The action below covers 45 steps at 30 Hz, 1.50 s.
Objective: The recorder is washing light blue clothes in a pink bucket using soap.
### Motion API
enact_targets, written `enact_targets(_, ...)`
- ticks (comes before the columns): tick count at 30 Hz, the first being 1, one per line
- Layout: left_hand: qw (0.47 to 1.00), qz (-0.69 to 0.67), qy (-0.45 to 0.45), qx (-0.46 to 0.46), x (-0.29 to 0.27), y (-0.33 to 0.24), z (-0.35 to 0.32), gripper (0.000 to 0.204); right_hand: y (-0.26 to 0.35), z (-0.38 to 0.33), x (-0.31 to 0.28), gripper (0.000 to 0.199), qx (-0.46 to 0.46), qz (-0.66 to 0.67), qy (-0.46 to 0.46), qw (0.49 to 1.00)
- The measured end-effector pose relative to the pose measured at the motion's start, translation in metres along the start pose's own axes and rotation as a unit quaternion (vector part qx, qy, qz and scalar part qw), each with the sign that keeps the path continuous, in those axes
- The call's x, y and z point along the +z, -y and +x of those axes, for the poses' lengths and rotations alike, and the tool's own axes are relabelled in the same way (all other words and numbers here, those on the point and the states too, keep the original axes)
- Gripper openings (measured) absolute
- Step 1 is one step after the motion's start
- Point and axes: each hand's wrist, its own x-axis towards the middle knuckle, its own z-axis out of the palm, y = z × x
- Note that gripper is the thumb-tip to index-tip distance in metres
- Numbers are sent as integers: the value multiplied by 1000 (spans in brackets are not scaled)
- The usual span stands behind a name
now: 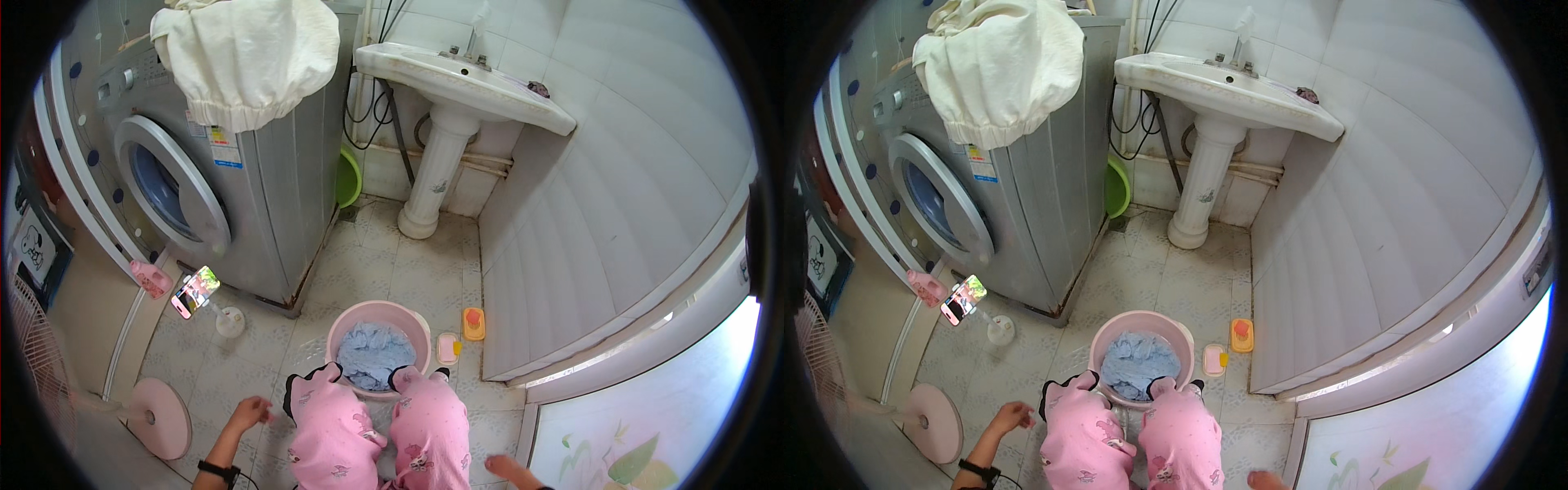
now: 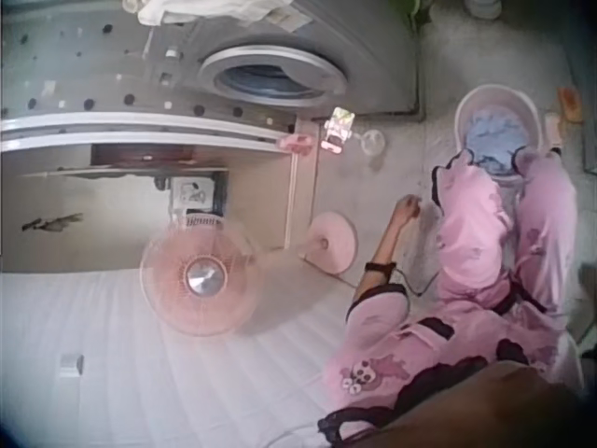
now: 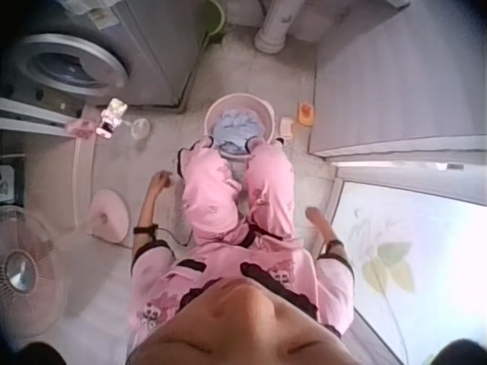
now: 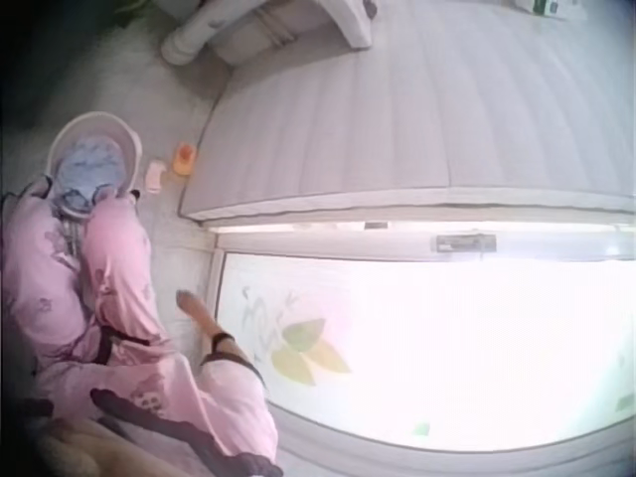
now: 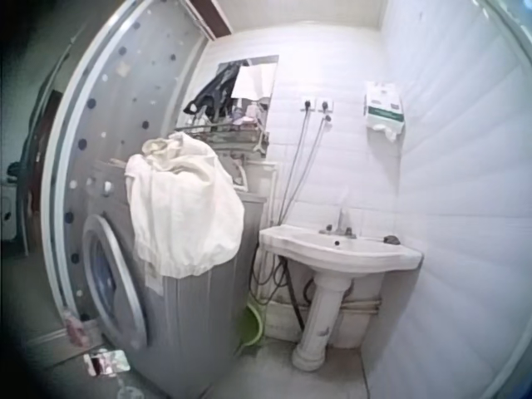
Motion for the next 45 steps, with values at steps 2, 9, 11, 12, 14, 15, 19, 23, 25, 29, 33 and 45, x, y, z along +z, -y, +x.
enact_targets(2, 997, 60, 8, 51, 12, -14, 24, 21, 42, 44, -120, 31, -10, 6, -91, 996)
enact_targets(9, 967, 155, 15, 203, 79, -58, 132, 20, 125, 166, -307, 14, -151, 136, -306, 930)
enact_targets(11, 968, 142, 32, 203, 99, -61, 157, 20, 137, 200, -319, 23, -157, 185, -334, 911)
enact_targets(12, 965, 134, 42, 220, 109, -65, 166, 19, 141, 212, -322, 27, -143, 214, -340, 904)
enact_targets(14, 963, 125, 57, 233, 128, -75, 184, 18, 131, 239, -312, 36, -87, 240, -337, 906)
enact_targets(15, 959, 150, 62, 231, 136, -80, 191, 17, 123, 256, -306, 44, -34, 260, -340, 903)
enact_targets(19, 937, 228, 86, 252, 163, -95, 225, 18, 60, 308, -256, 58, 52, 261, -327, 907)
enact_targets(23, 906, 330, 57, 259, 180, -91, 262, 37, 42, 328, -255, 66, 82, 260, -319, 908)
enact_targets(25, 904, 333, 53, 263, 193, -87, 277, 42, 40, 337, -256, 67, 68, 239, -334, 909)
enact_targets(29, 898, 369, 46, 234, 217, -79, 289, 59, 48, 353, -262, 69, 59, 181, -374, 908)
enact_targets(33, 890, 408, 40, 201, 227, -96, 284, 62, 53, 367, -257, 77, 61, 102, -353, 928)
enact_targets(45, 906, 346, -15, 244, 227, -78, 281, 64, 71, 383, -255, 74, 100, 170, -374, 906)
